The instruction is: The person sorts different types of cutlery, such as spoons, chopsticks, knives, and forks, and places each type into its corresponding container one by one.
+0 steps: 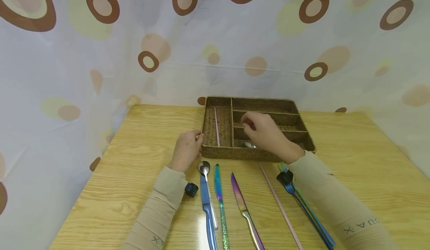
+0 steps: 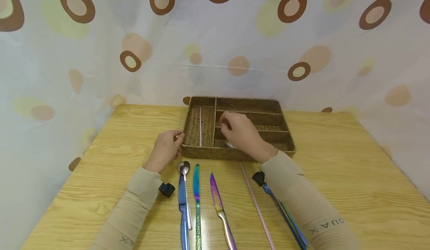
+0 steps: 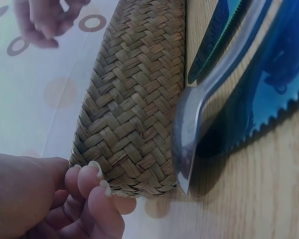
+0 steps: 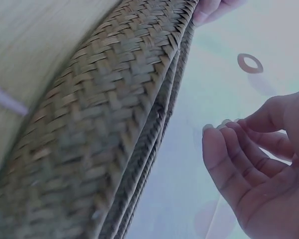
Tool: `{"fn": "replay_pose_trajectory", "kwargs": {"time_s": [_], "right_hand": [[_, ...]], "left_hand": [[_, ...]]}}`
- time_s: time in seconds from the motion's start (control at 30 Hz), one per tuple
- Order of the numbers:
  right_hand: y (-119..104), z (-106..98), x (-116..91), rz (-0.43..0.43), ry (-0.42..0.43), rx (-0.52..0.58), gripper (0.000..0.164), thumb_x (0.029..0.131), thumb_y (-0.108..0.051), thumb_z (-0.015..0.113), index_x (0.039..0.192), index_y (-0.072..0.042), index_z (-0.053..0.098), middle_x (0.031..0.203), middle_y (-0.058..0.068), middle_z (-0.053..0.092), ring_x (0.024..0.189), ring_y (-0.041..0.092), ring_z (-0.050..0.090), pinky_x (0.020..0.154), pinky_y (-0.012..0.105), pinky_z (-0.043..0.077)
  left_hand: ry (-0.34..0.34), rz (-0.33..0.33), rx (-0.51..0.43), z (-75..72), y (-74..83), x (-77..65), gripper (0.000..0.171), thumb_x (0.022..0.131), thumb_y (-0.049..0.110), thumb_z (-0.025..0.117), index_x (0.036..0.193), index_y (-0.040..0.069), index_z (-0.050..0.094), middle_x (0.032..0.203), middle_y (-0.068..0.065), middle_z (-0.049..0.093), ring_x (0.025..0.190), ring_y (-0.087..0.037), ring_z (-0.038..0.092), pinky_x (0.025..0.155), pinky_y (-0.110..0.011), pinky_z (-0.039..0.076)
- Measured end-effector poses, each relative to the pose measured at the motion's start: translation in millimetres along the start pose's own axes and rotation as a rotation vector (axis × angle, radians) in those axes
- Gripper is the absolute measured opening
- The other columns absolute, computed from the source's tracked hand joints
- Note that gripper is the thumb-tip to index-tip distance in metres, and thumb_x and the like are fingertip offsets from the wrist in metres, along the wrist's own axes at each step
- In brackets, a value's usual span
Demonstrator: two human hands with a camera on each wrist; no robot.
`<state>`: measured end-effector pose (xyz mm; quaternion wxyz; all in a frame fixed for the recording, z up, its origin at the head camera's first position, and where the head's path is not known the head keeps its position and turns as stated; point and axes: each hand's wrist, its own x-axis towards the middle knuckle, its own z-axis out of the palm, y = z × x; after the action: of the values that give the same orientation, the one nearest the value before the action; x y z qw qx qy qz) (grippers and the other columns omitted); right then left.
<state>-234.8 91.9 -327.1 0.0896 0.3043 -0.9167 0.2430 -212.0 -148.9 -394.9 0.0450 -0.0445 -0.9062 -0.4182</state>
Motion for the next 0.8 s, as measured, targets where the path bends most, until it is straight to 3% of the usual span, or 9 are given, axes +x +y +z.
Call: {"fn": "replay_pose_trajectory", "kwargs": {"time_s": [0.3, 0.57, 0.8], "right_hand": [[12, -17, -50, 0.097, -0.031, 0.050, 0.010, 0.095, -0.015, 0.050, 0.101, -0.014, 0.058, 0.079, 0.003, 0.061, 0.056, 0.014, 0.049, 0.050, 0.033, 0.044], [27, -22, -100, 0.148, -0.018, 0.013, 0.009, 0.094, -0.013, 0.052, 0.098, -0.011, 0.060, 0.072, -0.001, 0.059, 0.051, 0.011, 0.045, 0.046, 0.028, 0.041], [39, -32, -136, 0.217, -0.102, -0.039, 0.007, 0.093, -0.015, 0.054, 0.096, -0.011, 0.060, 0.070, -0.002, 0.057, 0.049, 0.010, 0.040, 0.044, 0.027, 0.037]], "left_hand": [[-0.006, -0.001, -0.001, 1.1, -1.2, 0.6, 0.036, 0.099, 0.024, 0.044, 0.126, 0.002, 0.050, 0.056, -0.007, 0.058, 0.043, -0.017, 0.056, 0.037, -0.028, 0.045], [0.005, 0.008, -0.007, 1.2, -1.1, 0.2, 0.035, 0.099, 0.023, 0.044, 0.125, 0.001, 0.051, 0.055, -0.005, 0.057, 0.041, -0.014, 0.054, 0.037, -0.027, 0.045], [-0.004, 0.003, -0.009, 0.3, 0.1, -0.8, 0.036, 0.099, 0.023, 0.044, 0.126, 0.001, 0.050, 0.055, -0.005, 0.058, 0.042, -0.016, 0.055, 0.037, -0.028, 0.045]]}}
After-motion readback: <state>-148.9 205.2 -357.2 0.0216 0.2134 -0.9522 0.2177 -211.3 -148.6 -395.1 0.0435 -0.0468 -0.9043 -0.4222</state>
